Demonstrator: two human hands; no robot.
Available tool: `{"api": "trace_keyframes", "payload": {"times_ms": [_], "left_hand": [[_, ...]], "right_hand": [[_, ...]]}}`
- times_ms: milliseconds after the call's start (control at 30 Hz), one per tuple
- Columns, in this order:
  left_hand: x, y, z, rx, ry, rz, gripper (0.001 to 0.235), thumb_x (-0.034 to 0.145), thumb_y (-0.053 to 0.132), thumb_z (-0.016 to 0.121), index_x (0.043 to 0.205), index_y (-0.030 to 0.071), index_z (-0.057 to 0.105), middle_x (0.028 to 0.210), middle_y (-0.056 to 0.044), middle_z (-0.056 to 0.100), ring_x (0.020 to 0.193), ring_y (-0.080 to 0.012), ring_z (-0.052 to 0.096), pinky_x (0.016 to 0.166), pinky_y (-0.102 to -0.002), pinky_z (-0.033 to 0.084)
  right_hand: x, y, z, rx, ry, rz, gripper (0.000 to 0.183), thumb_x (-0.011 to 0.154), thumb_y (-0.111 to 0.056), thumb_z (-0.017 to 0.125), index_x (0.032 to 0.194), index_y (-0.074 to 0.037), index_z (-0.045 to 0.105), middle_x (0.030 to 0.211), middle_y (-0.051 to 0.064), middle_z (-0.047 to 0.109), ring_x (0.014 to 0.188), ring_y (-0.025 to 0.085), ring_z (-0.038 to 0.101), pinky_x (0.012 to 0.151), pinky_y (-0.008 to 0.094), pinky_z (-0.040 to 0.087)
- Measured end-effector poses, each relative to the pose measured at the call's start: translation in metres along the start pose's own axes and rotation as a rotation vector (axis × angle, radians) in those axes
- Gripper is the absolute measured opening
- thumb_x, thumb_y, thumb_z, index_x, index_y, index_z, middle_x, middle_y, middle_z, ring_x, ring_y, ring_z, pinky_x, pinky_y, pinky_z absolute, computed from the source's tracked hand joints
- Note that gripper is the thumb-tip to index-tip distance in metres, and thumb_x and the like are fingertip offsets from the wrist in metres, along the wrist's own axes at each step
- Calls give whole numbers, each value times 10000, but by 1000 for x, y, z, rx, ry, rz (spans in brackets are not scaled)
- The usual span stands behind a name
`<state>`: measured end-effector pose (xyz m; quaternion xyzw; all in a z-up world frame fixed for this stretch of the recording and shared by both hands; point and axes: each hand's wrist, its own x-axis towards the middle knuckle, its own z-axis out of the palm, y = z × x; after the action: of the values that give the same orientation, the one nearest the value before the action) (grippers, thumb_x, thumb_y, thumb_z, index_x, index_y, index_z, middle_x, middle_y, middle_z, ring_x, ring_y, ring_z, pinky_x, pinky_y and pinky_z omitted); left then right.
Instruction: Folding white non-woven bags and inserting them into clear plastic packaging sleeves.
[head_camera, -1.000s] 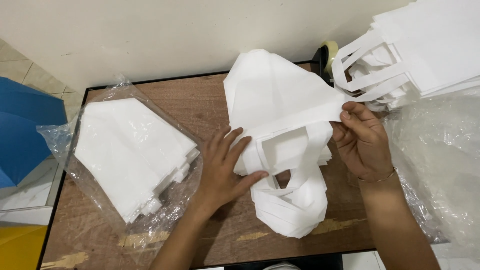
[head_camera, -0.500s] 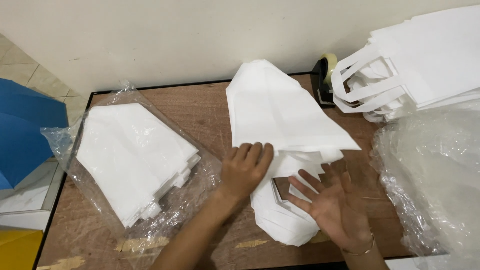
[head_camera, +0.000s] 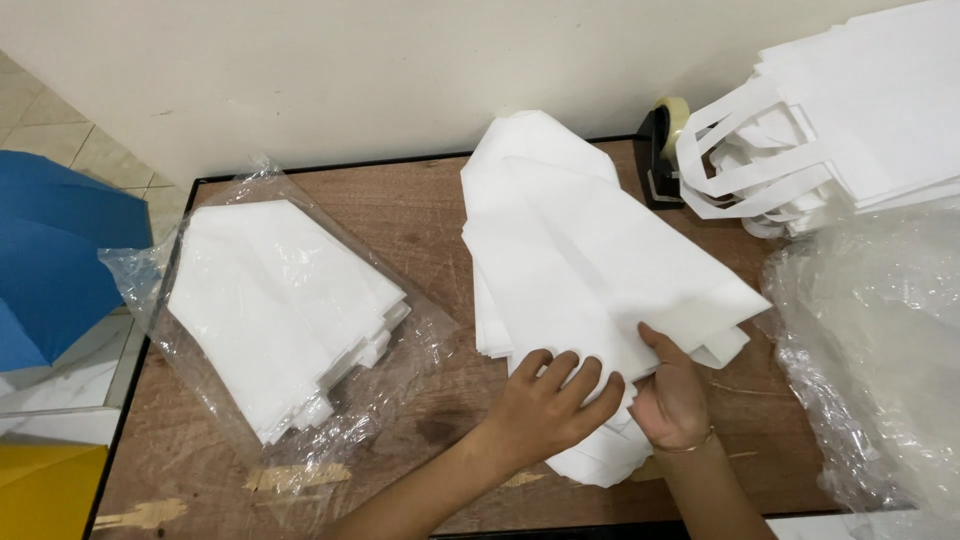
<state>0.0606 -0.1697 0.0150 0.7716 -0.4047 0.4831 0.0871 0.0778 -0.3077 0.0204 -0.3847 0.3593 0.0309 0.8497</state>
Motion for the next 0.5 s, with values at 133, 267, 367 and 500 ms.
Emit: {"api": "trace_keyframes", "payload": {"times_ms": [133, 267, 367, 500], "left_hand": [[-44, -11, -30, 26, -385, -122, 448, 791, 434, 583, 1132, 167, 467, 1082, -85, 522, 950, -232, 486, 764, -382, 405], [-127, -37, -60, 523, -756, -251, 823, 648, 228, 656, 1325, 176, 191, 1250, -134, 372, 1084, -288, 406, 901, -472, 349], [-132, -52, -93, 700, -609, -247, 271, 787, 103, 459, 1047, 172, 492, 989, -70, 548, 788, -200, 525, 585, -298, 400], [-178, -65, -95, 596, -700, -398, 134, 788, 163, 489, 886, 157, 580, 707, -44, 547, 626, -205, 564, 542, -306, 440]], "right_hand": [[14, -3, -33, -101, 47, 3, 320, 818, -106, 412, 1136, -82, 442, 1095, 59, 526, 989, 203, 507, 882, 325, 424], [-17, -24, -45, -399, 62, -69, 398, 836, -62, 324, 1221, -150, 373, 1197, 21, 458, 1060, 203, 445, 930, 370, 359], [81, -31, -166, -720, 264, 305, 350, 804, -199, 508, 1143, -133, 448, 1092, 93, 496, 995, 344, 458, 879, 504, 353], [196, -55, -308, -701, 180, 346, 351, 801, -192, 504, 1139, -112, 454, 1089, 107, 503, 986, 336, 463, 874, 494, 356]]}}
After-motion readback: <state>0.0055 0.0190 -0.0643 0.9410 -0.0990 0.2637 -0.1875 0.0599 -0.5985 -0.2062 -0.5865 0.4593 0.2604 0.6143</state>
